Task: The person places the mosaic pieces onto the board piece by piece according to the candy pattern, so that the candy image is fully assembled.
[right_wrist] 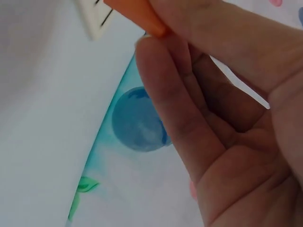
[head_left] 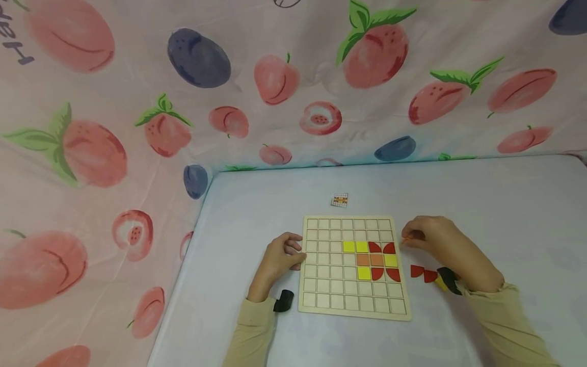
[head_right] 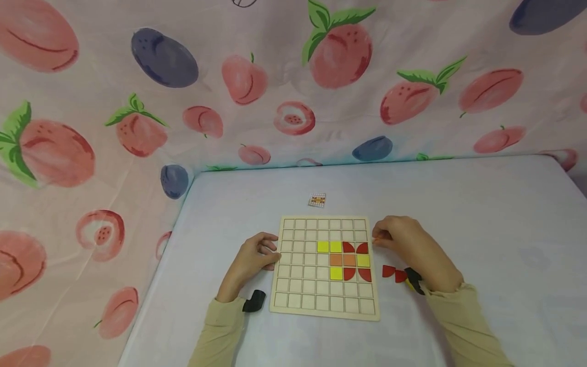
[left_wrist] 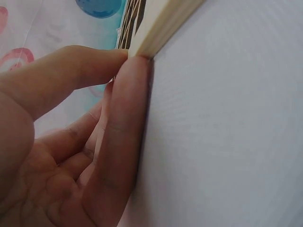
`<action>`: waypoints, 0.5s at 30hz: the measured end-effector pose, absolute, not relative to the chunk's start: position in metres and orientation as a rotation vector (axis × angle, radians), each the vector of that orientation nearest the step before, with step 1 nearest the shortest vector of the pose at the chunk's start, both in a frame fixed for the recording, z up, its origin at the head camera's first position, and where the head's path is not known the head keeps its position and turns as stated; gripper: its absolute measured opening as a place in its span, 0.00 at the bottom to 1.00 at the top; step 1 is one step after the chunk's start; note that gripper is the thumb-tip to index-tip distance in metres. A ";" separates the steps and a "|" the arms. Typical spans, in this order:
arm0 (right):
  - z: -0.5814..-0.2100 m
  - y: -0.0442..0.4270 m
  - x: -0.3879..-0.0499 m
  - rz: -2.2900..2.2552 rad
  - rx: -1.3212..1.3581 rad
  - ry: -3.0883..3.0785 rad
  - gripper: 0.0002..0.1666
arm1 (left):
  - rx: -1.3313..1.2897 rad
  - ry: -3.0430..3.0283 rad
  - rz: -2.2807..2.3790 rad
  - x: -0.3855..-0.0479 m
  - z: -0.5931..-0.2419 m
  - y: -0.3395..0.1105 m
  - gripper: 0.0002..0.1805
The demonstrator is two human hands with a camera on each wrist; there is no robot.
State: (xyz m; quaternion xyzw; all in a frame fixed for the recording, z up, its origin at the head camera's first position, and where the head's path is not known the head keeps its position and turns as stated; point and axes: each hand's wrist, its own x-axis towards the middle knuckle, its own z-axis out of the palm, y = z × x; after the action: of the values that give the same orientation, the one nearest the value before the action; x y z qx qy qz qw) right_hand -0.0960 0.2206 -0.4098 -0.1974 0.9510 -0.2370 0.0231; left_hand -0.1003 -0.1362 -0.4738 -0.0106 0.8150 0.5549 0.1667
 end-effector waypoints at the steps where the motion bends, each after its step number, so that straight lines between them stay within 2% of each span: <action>1: -0.408 0.218 -0.096 -0.738 -0.610 2.942 0.09 | -0.033 2.322 1.576 -0.100 -0.474 -0.136 0.23; 15: -0.397 0.178 -0.102 -0.802 -0.715 2.869 0.08 | -0.043 2.318 1.574 -0.101 -0.473 -0.135 0.23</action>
State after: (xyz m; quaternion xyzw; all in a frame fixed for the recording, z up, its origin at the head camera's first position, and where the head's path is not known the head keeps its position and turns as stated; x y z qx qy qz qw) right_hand -0.1017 0.1783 -0.3965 -0.2333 0.9358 -0.2615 0.0391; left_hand -0.1012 -0.1351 -0.4735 -0.0152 0.8153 0.5537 0.1689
